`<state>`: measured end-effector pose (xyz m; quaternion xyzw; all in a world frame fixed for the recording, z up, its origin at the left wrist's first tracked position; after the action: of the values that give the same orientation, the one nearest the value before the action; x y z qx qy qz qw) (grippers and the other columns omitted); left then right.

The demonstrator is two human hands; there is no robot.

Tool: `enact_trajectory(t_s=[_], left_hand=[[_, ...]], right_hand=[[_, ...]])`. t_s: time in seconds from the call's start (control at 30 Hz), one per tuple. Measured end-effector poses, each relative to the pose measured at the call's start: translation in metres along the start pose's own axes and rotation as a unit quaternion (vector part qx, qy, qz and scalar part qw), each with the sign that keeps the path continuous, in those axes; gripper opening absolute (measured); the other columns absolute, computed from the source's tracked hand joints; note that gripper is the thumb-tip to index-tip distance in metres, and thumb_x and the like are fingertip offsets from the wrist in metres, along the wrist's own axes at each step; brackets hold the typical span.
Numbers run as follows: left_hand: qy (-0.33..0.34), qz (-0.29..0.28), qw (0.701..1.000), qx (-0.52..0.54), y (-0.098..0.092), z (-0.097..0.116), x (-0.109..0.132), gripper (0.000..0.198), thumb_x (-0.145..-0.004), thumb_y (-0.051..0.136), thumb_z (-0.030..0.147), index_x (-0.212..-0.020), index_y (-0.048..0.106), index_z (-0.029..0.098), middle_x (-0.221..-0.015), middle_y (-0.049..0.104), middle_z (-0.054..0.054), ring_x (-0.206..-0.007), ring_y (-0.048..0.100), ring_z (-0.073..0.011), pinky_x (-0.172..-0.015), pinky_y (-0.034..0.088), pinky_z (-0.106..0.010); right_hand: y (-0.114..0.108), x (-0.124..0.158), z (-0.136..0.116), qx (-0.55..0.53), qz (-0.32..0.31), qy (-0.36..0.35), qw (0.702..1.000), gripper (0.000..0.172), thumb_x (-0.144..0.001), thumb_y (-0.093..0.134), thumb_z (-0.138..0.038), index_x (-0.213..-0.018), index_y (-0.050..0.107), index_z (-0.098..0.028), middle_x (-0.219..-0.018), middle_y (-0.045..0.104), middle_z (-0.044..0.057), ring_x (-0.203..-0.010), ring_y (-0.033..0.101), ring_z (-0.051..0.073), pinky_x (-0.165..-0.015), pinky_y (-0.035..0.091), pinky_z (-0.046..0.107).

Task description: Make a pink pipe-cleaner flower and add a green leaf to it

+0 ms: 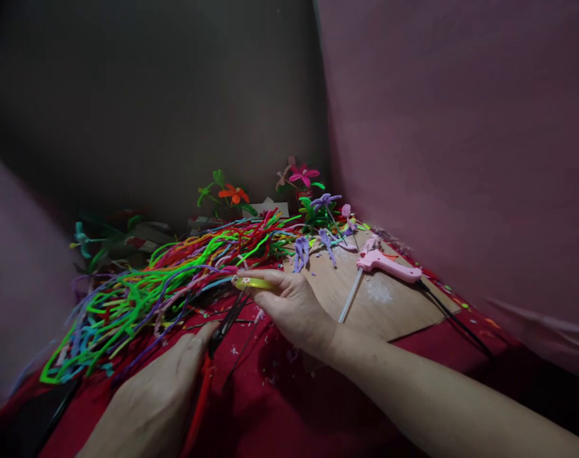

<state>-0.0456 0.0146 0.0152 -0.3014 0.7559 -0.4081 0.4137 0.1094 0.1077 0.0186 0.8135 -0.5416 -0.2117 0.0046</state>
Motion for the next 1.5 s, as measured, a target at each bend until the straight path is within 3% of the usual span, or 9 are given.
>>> enact_trajectory(t_s=[0.27, 0.53, 0.8, 1.0, 1.23, 1.5], left_hand=[[0.003, 0.001, 1.000, 0.008, 0.007, -0.002, 0.006, 0.048, -0.081, 0.032, 0.009, -0.128, 0.038, 0.014, -0.106, 0.063, -0.015, -0.090, 0.065, -0.0228, -0.073, 0.055, -0.032], [-0.002, 0.018, 1.000, -0.010, 0.000, 0.003, 0.000, 0.044, -0.079, 0.031, 0.007, -0.121, 0.042, 0.012, -0.089, 0.066, -0.013, -0.076, 0.067, -0.0207, -0.060, 0.056, -0.028], [-0.026, -0.008, 0.999, 0.033, 0.006, -0.003, 0.004, 0.047, -0.080, 0.030, 0.009, -0.125, 0.042, 0.014, -0.097, 0.065, -0.013, -0.083, 0.066, -0.0216, -0.068, 0.056, -0.031], [-0.073, -0.015, 0.992, 0.104, 0.008, -0.010, 0.010, 0.050, -0.078, 0.034, 0.011, -0.126, 0.046, 0.023, -0.110, 0.064, -0.009, -0.094, 0.064, -0.0235, -0.081, 0.054, -0.036], [-0.094, -0.019, 0.989, 0.115, 0.009, -0.013, 0.011, 0.055, -0.077, 0.035, 0.012, -0.129, 0.044, 0.028, -0.111, 0.065, -0.007, -0.096, 0.063, -0.0242, -0.082, 0.054, -0.036], [-0.098, -0.021, 0.988, 0.119, 0.010, -0.013, 0.012, 0.053, -0.077, 0.036, 0.013, -0.128, 0.046, 0.025, -0.114, 0.063, -0.008, -0.098, 0.063, -0.0251, -0.083, 0.053, -0.038]], right_hand=[[0.000, -0.001, 0.000, -0.003, -0.013, -0.006, 1.000, 0.025, -0.074, 0.060, -0.017, -0.096, 0.070, -0.024, -0.096, 0.071, 0.001, -0.094, 0.063, 0.015, -0.090, 0.046, 0.034], [0.000, 0.000, 0.002, 0.009, -0.015, -0.020, 1.000, 0.024, -0.076, 0.059, -0.018, -0.097, 0.069, -0.024, -0.099, 0.070, 0.002, -0.095, 0.063, 0.016, -0.090, 0.046, 0.034], [-0.002, 0.000, 0.004, 0.022, -0.016, -0.024, 0.999, 0.025, -0.077, 0.059, -0.021, -0.100, 0.068, -0.027, -0.101, 0.070, 0.001, -0.094, 0.063, 0.016, -0.089, 0.046, 0.036], [-0.001, 0.000, 0.004, 0.026, -0.013, -0.023, 0.999, 0.024, -0.078, 0.059, -0.019, -0.098, 0.069, -0.027, -0.100, 0.070, 0.001, -0.094, 0.063, 0.015, -0.089, 0.046, 0.035], [-0.002, 0.000, 0.002, 0.034, -0.010, -0.037, 0.999, 0.025, -0.078, 0.059, -0.019, -0.100, 0.069, -0.025, -0.100, 0.070, 0.002, -0.093, 0.063, 0.016, -0.088, 0.046, 0.034], [-0.001, 0.000, 0.000, 0.047, -0.007, -0.033, 0.998, 0.025, -0.078, 0.060, -0.021, -0.100, 0.068, -0.029, -0.099, 0.070, 0.001, -0.091, 0.063, 0.016, -0.087, 0.046, 0.035]])
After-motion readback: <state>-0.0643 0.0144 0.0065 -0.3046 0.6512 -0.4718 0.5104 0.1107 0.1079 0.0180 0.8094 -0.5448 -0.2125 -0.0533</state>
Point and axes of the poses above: each hand's wrist, its own x-axis away from the middle knuckle, its own y-axis out of the palm, z = x × y, the point moved 5 cm from there along -x, towards the middle knuckle
